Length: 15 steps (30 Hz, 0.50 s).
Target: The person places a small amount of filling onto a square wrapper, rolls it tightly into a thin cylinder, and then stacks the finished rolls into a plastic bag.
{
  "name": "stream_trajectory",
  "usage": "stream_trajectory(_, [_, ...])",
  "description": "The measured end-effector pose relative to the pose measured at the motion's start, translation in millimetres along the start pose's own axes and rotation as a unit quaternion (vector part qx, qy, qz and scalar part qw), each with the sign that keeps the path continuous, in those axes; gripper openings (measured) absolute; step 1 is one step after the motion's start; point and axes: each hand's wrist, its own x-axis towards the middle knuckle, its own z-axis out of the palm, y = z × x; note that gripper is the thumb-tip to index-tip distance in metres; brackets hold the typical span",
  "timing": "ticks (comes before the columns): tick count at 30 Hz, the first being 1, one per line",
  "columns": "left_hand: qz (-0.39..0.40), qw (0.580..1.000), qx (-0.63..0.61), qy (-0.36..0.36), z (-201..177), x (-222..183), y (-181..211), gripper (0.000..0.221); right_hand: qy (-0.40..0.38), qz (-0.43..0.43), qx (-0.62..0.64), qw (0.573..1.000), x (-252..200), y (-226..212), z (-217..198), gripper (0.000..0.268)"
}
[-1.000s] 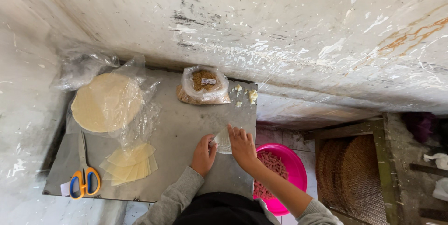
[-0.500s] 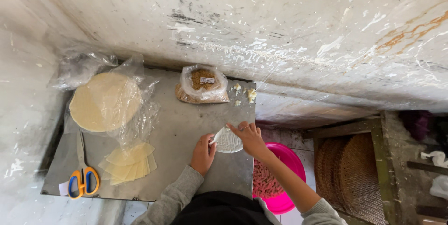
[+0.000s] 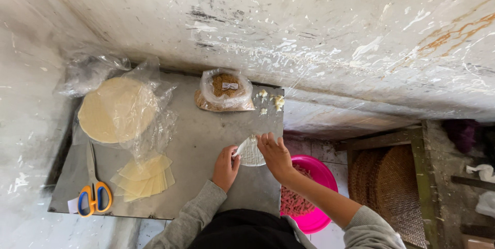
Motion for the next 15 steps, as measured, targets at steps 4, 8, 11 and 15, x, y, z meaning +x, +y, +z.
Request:
stream_trajectory(4, [-0.027, 0.999, -0.019, -0.015, -2, 2, 3, 0.031, 0.019, 0.05, 0.252, 0.966, 9, 19, -11, 0.061])
stream_trajectory(8, [-0.043, 0.998, -0.036, -0.008, -2, 3, 2, 0.03, 0.0, 0.101, 0.379, 0.92, 13, 10, -20, 0.073])
stream_trajectory(11, [-0.045, 0.998, -0.036, -0.013, -1, 1, 1, 0.029, 0.005, 0.103, 0.398, 0.911, 14, -3, -15, 0.074])
stream_trajectory(15, [-0.024, 0.999, -0.033, -0.005, 1, 1, -3, 0.029, -0.006, 0.116, 0.388, 0.914, 13, -25, -10, 0.07])
